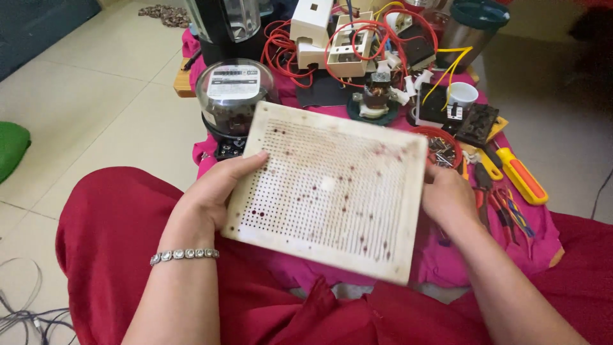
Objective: Disassembling and inspecting the internal components of an electric meter and a circuit board using a screwdriver.
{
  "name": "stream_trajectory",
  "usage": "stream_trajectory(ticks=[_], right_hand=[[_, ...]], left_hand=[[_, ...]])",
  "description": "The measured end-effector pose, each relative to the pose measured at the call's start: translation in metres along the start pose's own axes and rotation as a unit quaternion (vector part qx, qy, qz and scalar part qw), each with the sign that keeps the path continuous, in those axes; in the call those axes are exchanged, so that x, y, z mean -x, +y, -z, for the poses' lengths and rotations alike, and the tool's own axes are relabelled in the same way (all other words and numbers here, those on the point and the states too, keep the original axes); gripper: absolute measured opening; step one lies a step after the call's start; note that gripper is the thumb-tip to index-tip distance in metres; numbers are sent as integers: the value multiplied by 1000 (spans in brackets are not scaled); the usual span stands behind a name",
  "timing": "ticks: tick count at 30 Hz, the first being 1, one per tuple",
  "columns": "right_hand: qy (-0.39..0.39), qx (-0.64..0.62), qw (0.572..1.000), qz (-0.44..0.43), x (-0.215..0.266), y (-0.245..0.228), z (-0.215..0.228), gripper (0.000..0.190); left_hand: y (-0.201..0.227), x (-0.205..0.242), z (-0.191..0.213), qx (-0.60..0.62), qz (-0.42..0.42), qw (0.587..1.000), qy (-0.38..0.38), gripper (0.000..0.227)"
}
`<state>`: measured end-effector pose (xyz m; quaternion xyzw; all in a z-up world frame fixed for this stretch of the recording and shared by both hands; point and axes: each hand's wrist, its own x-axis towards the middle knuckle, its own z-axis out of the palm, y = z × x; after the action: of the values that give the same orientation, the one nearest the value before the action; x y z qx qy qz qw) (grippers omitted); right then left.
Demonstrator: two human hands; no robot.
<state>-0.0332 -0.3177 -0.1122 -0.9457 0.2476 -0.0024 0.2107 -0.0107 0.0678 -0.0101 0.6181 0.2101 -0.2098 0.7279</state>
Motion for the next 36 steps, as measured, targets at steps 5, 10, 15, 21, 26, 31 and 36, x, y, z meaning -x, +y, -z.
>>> stream_trajectory(ticks=[5, 10, 15, 21, 26, 31, 36], right_hand=[[-10, -44, 999, 24, 6, 5, 4, 31], [-37, -76, 996, -2, 35, -28, 27, 32], [-44, -77, 996, 12, 34, -41, 29, 33], [-23, -65, 997, 42, 8, -36, 12, 29], [60, -25, 995, 79, -14, -34, 18, 24], [88, 11, 991, 98, -61, -18, -2, 24], [57, 38, 990, 126, -67, -28, 2, 26]], left_hand=[[-3, 1, -4, -61, 21, 997, -48, 47], [-17, -24, 1, -76, 108, 991, -24, 53], [-25, -44, 10, -116, 112, 987, 14, 60], [-35, -68, 14, -137, 92, 985, 57, 62], [-44, -81, 15, -149, 54, 983, 89, 64], [-40, -73, 10, -140, 45, 986, 83, 63], [-31, -54, 1, -107, 42, 991, 68, 59]])
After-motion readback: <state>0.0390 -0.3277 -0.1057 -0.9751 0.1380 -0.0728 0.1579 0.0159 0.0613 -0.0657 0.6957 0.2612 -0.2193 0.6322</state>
